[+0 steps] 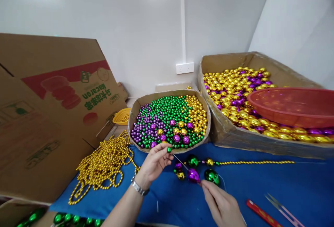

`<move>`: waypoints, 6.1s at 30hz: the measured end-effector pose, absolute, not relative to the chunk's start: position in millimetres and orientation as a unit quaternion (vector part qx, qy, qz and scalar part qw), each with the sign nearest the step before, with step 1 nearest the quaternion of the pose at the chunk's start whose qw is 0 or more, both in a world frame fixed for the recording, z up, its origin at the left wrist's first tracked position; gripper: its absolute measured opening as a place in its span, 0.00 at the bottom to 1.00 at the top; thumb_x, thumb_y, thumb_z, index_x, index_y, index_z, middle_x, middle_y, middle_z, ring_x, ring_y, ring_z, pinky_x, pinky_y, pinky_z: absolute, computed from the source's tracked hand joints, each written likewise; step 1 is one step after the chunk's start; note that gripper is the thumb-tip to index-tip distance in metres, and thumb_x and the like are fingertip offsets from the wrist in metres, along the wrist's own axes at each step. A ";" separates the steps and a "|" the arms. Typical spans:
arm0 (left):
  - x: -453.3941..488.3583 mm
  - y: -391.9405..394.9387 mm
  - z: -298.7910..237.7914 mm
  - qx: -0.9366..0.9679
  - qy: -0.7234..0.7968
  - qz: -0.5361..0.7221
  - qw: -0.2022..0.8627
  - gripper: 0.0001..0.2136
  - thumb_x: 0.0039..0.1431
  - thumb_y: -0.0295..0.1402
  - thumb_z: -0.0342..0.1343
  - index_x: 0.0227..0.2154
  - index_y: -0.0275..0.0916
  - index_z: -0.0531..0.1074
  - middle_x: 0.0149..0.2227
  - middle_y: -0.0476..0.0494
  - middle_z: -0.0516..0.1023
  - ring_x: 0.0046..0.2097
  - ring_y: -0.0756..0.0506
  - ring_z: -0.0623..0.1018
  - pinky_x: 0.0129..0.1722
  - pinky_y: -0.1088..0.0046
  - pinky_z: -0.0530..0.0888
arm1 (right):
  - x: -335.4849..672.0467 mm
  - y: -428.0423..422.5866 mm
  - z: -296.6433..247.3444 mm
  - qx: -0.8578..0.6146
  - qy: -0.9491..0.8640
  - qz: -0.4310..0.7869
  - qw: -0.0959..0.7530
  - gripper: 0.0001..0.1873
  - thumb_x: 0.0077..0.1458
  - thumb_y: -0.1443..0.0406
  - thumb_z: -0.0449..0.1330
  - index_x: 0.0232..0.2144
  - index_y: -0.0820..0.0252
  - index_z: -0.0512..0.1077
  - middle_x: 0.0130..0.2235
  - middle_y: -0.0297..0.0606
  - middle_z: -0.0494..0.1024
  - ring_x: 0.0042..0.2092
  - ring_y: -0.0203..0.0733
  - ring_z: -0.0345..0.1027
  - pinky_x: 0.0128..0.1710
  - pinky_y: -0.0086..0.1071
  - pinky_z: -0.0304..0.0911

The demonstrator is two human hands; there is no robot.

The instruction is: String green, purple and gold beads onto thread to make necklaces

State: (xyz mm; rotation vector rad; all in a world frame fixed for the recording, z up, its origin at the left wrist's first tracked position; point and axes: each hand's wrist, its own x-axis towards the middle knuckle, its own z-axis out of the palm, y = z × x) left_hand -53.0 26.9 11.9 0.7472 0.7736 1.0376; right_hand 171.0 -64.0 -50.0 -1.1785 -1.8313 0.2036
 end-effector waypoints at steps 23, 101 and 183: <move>-27.6 20.2 26.8 0.562 0.409 0.430 0.576 0.16 0.54 0.40 0.59 0.43 0.37 0.72 0.37 0.41 0.76 0.36 0.47 0.75 0.31 0.74 0.72 | 176.4 -60.2 -59.9 -0.487 -0.730 0.060 0.475 0.14 0.63 0.64 0.47 0.40 0.60 0.72 0.35 0.41 0.81 0.35 0.39 0.77 0.35 0.24 0.72; -8.8 8.2 7.0 0.372 0.390 0.513 0.668 0.17 0.42 0.36 0.67 0.35 0.35 0.73 0.34 0.45 0.74 0.33 0.48 0.76 0.34 0.69 0.76 | 177.7 -67.5 -67.5 -0.529 -0.690 0.091 0.486 0.14 0.63 0.58 0.47 0.36 0.55 0.70 0.32 0.38 0.76 0.33 0.39 0.74 0.33 0.27 0.70; -37.6 13.9 18.7 0.402 0.370 0.509 0.664 0.09 0.49 0.32 0.65 0.33 0.35 0.74 0.31 0.45 0.77 0.36 0.47 0.79 0.36 0.74 0.76 | 166.6 -70.2 -67.4 -0.509 -0.283 0.554 0.595 0.27 0.41 0.50 0.67 0.41 0.59 0.73 0.30 0.33 0.74 0.29 0.37 0.69 0.30 0.28 0.67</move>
